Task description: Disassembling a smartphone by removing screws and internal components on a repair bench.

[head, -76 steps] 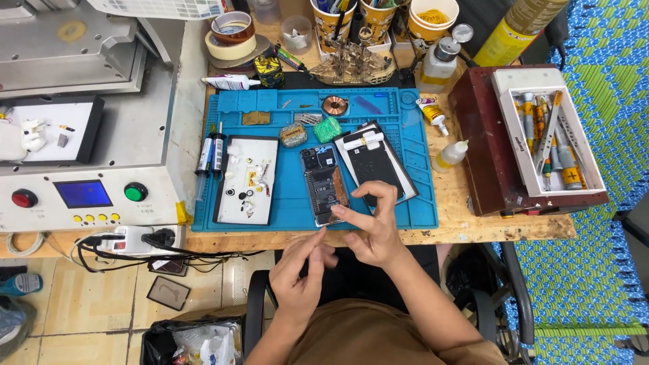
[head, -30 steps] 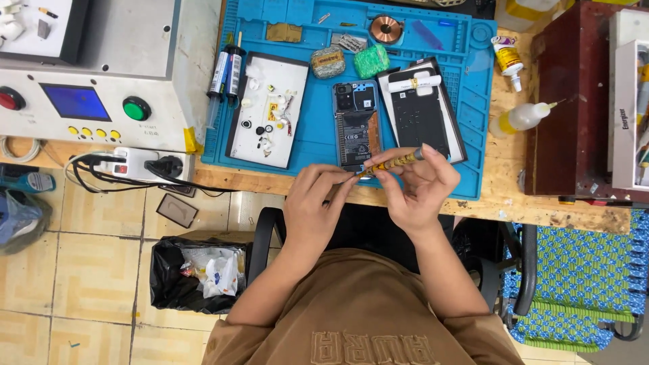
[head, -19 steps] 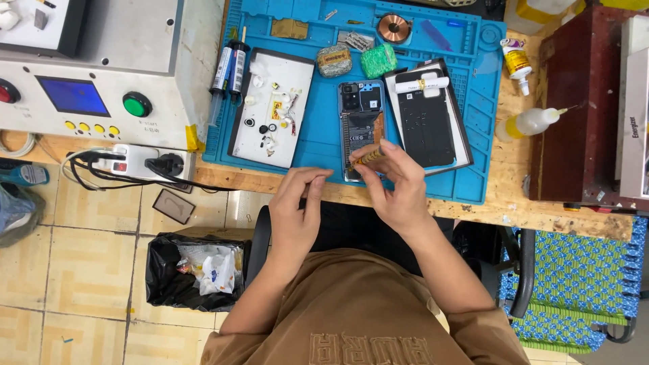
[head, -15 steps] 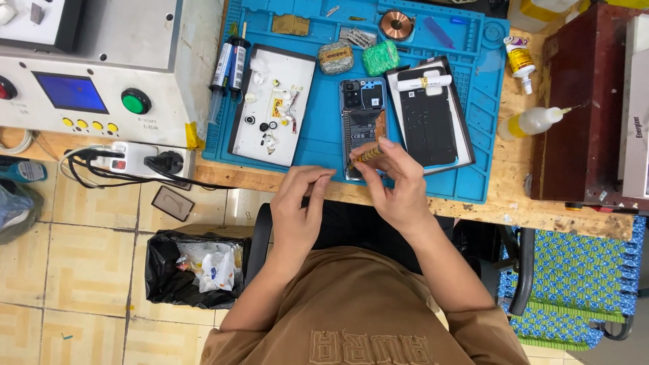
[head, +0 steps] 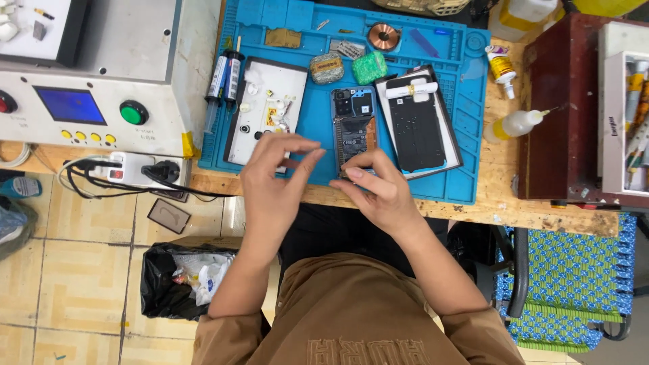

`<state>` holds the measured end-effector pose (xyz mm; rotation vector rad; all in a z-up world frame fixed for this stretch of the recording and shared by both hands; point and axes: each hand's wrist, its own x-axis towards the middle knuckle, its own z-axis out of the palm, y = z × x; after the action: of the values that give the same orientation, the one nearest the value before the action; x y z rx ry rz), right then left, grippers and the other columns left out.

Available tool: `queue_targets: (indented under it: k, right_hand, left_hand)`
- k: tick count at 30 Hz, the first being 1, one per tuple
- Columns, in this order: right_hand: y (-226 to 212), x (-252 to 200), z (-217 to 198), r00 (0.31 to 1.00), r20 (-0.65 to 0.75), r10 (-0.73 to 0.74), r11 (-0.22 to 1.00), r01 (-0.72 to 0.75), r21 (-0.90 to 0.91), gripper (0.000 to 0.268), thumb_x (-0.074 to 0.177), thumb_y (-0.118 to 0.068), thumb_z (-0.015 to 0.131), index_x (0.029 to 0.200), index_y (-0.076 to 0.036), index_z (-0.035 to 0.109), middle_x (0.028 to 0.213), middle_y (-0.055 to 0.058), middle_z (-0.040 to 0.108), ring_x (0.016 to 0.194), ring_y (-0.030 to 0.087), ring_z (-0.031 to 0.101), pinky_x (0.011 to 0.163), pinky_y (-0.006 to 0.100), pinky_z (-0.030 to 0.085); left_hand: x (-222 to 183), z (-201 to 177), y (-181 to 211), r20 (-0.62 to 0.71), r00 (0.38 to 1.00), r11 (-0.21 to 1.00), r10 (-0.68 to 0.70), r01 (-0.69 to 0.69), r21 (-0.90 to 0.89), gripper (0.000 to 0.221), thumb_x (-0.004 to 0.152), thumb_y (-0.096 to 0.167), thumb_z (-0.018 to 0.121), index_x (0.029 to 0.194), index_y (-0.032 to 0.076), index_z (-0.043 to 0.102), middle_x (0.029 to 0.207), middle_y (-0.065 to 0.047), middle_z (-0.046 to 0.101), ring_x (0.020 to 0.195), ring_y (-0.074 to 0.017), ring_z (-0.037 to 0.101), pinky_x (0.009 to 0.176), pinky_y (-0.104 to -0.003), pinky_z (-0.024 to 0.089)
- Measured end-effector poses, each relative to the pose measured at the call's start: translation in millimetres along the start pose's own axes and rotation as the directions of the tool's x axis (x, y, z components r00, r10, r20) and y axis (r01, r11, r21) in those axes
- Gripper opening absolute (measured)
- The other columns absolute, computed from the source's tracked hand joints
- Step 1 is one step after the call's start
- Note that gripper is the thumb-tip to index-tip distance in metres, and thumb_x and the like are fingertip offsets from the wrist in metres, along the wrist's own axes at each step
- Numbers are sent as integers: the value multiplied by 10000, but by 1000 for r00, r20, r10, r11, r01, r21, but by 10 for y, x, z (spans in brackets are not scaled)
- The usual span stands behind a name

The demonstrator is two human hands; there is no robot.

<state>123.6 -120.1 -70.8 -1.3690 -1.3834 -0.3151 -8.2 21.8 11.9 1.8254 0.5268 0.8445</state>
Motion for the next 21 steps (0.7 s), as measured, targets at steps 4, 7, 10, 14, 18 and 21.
queue_targets:
  k: [4,7,10,14,18,21]
  right_hand:
    - [-44,25,42,996,-33,79,997,-78,4,476,919,48,852,1333,-71,649,1037,158,791,798,326,777,586,428,635]
    - [-175,159,20,995,-3,99,990,-98,99,412,967,87,773,1345,-28,655,1077,194,807,860,389,799,687,478,654]
    - [-154,107,0,997,14,73,989,-74,131,383,968,35,784,1309,-81,655,1137,177,792,929,402,784,753,505,645]
    - [52,-74,12,996,-92,13,995,-4,101,356,899,-55,888,1189,-190,730,1071,103,764,888,347,735,751,481,566]
    - [-45,31,10,992,-121,30,994,-17,108,397,897,63,833,1200,-167,720,1050,92,809,852,322,743,765,504,584]
    - [-128,132,6,990,-115,82,981,-60,182,410,935,116,782,1276,-82,670,1043,134,835,861,358,798,866,516,620]
  left_hand:
    - [651,83,128,166,960,965,225,-242,96,97,1018,13,843,1091,63,802,953,-98,667,912,-307,748,730,-422,658]
    - [1136,312,209,455,847,941,275,-334,53,43,1025,32,813,1067,44,818,920,-139,671,879,-331,741,727,-462,630]
    - [1400,701,185,732,655,953,186,-302,28,94,1029,66,758,1051,25,840,908,-197,711,872,-348,722,753,-509,594]
    - [1525,1211,-166,889,450,950,82,-305,66,178,1062,94,692,1109,35,853,862,-201,776,821,-370,740,775,-526,602]
    - [1499,1331,-455,900,433,950,57,-302,85,227,1088,192,675,1171,101,865,881,-169,799,787,-310,735,700,-469,578]
    - [1453,1004,-191,874,483,945,60,-310,107,291,1128,169,606,1280,38,818,952,-210,778,872,-326,753,746,-465,610]
